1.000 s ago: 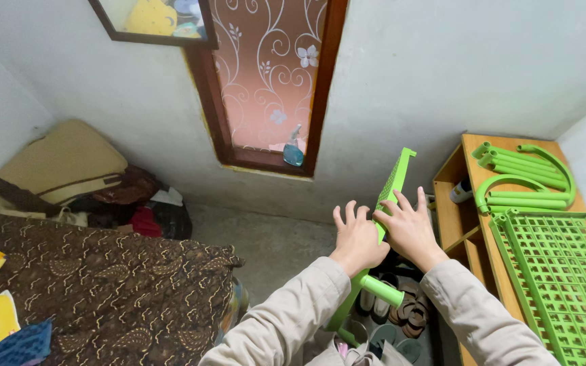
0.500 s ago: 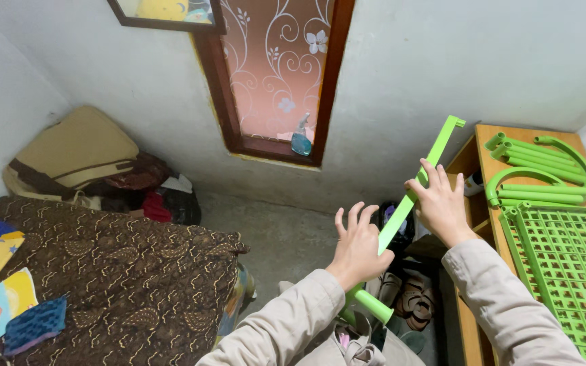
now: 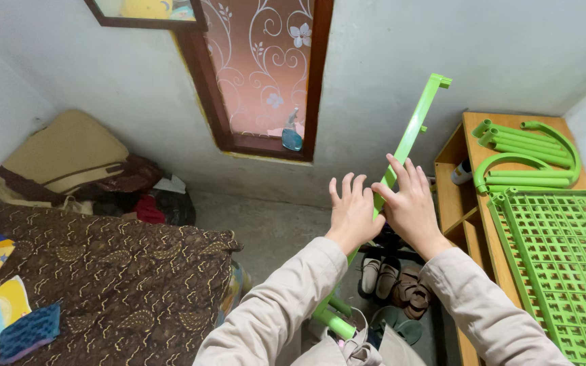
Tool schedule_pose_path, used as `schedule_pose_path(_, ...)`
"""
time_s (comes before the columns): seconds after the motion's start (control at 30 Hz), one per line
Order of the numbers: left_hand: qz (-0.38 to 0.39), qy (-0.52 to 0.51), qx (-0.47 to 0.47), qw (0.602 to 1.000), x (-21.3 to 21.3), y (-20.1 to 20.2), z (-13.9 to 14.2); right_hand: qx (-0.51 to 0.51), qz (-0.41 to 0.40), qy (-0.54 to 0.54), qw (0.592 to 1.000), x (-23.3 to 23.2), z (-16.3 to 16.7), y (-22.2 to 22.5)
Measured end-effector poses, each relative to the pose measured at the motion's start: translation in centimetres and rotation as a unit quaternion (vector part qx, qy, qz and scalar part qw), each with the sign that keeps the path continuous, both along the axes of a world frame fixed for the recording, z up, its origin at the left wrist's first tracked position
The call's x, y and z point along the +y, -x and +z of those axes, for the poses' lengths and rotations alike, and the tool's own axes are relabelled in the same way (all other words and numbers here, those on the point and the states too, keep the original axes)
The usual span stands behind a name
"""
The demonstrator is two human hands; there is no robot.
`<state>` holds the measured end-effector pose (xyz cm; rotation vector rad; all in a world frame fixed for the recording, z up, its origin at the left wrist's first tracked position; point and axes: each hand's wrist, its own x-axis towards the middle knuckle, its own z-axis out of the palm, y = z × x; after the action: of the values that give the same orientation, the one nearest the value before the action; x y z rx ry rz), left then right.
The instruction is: The person assembles a green plastic storage shelf by hand, fitting mesh shelf panels onto plastic support poles and pressing the joints together. They attach a panel to a vertical pole, add cross bars, and continue joining frame pieces while other panels and poles rest on a nearby wooden desk.
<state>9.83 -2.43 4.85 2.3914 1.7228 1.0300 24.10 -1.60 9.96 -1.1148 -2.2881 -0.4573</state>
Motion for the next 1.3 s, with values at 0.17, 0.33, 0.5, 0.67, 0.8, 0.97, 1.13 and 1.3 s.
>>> schedule_pose_path(0.17,-0.004,-0.031,-0.008,0.999,0.3,-0.1,1.0,-0.016,0.000,0.002,1.000,0.0,0.5,-0.1)
schedule_pose_path(0.33,-0.024,-0.029,-0.011,0.999,-0.7,0.1,1.4,-0.017,-0.065,0.020,0.998,1.6,0.4,-1.2)
schedule_pose_path(0.5,-0.041,-0.038,-0.018,0.998,-1.2,0.1,1.6,-0.030,-0.088,0.021,0.995,4.2,1.2,-3.5)
schedule_pose_path(0.67,-0.038,-0.018,0.001,0.999,-0.6,0.1,1.8,-0.075,-0.099,-0.004,0.992,4.5,1.6,-3.8)
schedule_pose_path(0.8,-0.016,-0.028,0.017,0.999,0.6,-0.3,2.4,-0.058,-0.075,-0.011,0.995,3.9,2.3,-2.7)
schedule_pose_path(0.97,-0.001,-0.083,-0.008,0.996,3.3,-1.6,4.4,-0.041,-0.068,-0.053,0.995,3.8,4.2,-1.6)
schedule_pose_path(1.13,0.018,-0.100,0.004,0.995,5.0,-1.8,6.5,-0.028,-0.052,-0.087,0.994,3.8,6.1,-1.2)
schedule_pose_path(1.3,0.006,-0.085,-0.039,0.996,4.8,-1.3,6.9,-0.020,-0.042,-0.074,0.996,3.7,6.6,-1.4)
